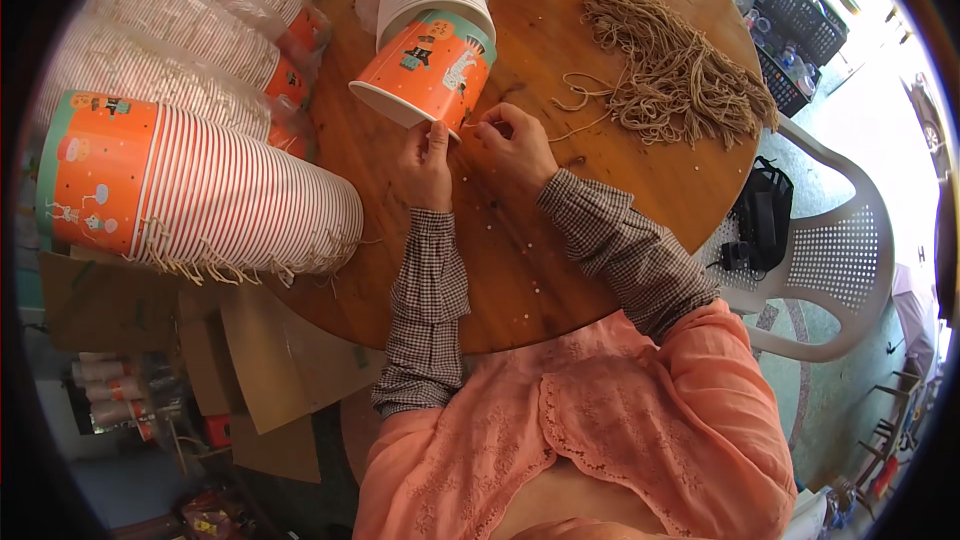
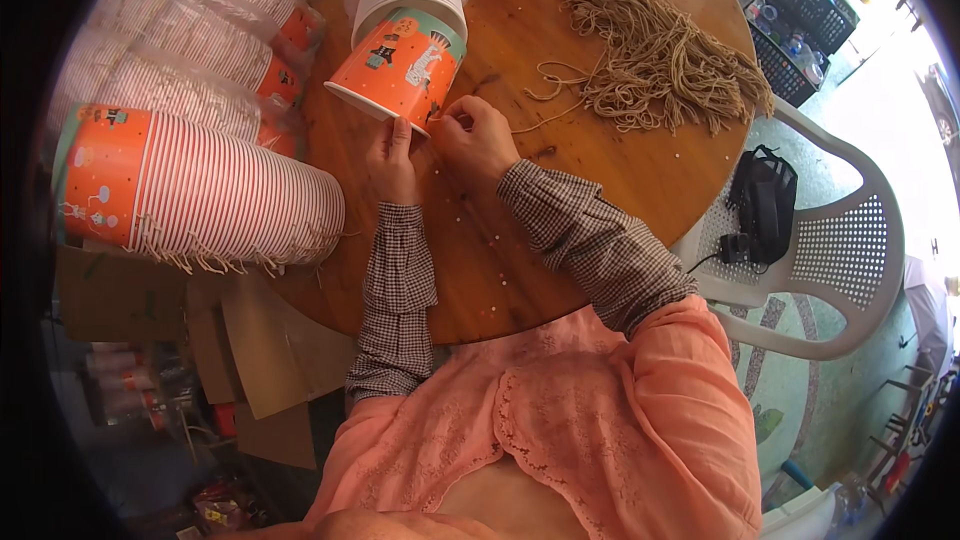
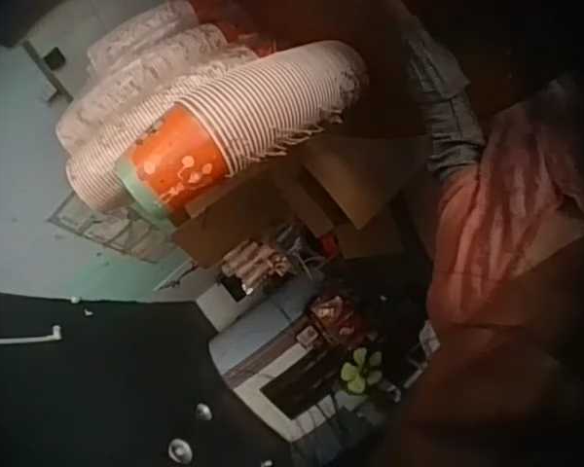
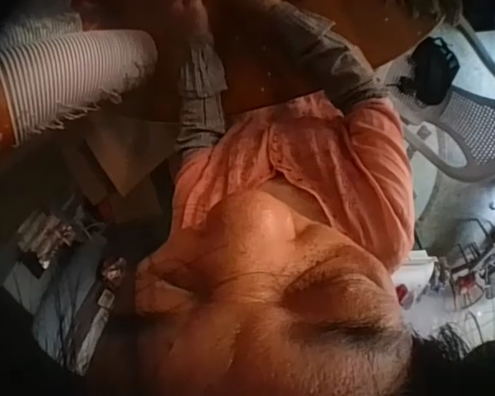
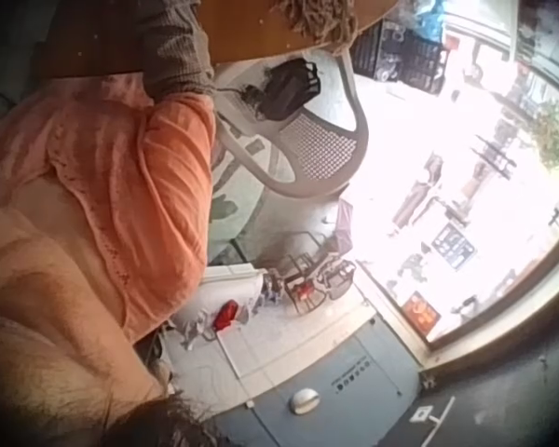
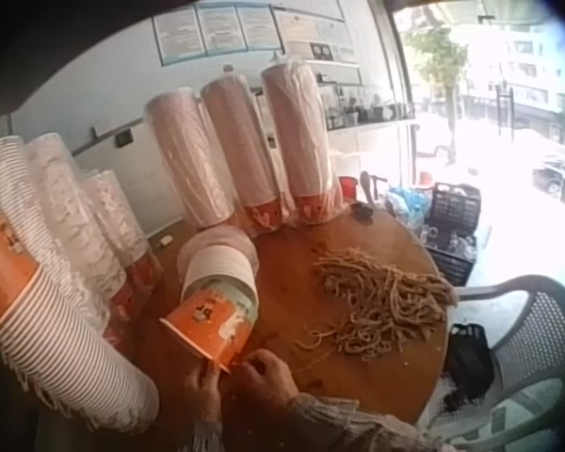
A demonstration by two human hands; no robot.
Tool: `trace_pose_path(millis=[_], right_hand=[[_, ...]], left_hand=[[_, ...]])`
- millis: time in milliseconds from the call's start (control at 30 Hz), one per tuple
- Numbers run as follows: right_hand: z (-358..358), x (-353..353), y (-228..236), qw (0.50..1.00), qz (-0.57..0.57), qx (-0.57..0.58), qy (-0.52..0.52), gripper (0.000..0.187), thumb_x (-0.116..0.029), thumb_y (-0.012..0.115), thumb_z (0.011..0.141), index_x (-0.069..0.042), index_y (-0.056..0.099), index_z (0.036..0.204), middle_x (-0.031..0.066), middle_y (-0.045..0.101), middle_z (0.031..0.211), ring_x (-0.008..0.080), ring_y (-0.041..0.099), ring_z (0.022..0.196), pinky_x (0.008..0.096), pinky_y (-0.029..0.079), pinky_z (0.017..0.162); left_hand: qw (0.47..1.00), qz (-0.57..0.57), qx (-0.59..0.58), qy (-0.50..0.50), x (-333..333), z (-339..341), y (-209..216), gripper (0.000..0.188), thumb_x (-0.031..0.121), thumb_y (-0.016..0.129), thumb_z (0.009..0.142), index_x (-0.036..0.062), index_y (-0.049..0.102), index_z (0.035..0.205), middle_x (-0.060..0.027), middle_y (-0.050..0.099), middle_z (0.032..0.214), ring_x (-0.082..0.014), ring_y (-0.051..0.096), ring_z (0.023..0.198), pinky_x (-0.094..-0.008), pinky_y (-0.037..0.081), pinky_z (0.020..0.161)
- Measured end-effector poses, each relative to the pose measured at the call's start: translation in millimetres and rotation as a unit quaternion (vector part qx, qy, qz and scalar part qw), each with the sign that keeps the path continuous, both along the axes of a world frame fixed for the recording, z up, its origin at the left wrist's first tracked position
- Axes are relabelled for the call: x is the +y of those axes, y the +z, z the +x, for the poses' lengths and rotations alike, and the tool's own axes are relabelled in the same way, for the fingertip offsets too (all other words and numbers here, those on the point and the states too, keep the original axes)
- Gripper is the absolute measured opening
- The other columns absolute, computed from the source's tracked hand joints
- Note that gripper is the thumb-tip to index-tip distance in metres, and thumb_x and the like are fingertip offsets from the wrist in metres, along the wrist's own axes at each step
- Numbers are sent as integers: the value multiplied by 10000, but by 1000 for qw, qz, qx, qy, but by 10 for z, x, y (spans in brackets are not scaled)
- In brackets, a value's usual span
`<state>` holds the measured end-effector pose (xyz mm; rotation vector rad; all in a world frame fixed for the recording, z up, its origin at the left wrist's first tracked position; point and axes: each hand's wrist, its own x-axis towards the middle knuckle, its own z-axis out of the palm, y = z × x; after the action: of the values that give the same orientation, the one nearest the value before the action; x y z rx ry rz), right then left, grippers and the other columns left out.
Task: Attaching rope handles to paper buckets for packaging.
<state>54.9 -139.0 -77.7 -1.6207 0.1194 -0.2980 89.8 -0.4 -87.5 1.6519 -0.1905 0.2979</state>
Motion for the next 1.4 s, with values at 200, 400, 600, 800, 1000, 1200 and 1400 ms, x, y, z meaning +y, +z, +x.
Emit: trace_pose_path(millis=[200,400,600,800,1000,1200,1400], right_hand=[[74,10,-111,999,46,-4,13,167,-119,629,840,30,611,913,49,635,762,80,592,699,234,486,643],[58,-30,-78,1000,-15,-8,13,190,-138,628,836,35,614,912,49,634,761,85,590,697,245,486,631],[55,-23,-67,1000,11,-2,12,247,-191,596,788,47,615,855,155,660,782,199,640,732,319,507,667],[91,23,-140,999,1,-29,13,212,-157,601,826,40,611,903,109,645,803,155,617,729,285,502,667],[142,-10,-233,999,-24,-40,6,177,-132,627,864,31,608,930,54,643,798,95,602,709,246,501,639],[82,-5,-127,999,-17,-29,25,185,-120,636,829,36,604,922,109,635,852,176,624,766,288,513,697],[80,68,-190,992,-47,-120,19,199,-31,624,784,22,544,958,155,563,934,262,623,856,325,532,746]], left_hand=[[1000,5,-3,-12,-44,-44,22,308,278,569,947,-17,625,1014,-44,645,831,-125,596,753,-251,466,682],[999,-2,-5,-31,-59,-72,61,264,248,572,947,-4,614,1015,-36,634,846,-119,583,765,-249,462,701],[999,8,9,-31,-70,-84,71,269,252,570,948,-7,620,1000,-39,630,859,-122,574,781,-253,457,723],[998,31,-17,-47,-32,-37,-15,285,242,559,953,-30,633,994,-58,626,916,-144,573,824,-271,460,745],[994,95,-4,-56,-95,-105,75,289,237,573,945,-42,642,972,-77,640,886,-160,589,800,-285,473,738],[995,101,-26,-3,-113,-106,1,272,229,627,911,-41,651,920,-90,660,823,-163,610,750,-288,485,701],[995,89,-31,24,-127,-23,-138,164,136,706,829,-17,653,855,-92,656,823,-170,615,750,-292,490,695]])
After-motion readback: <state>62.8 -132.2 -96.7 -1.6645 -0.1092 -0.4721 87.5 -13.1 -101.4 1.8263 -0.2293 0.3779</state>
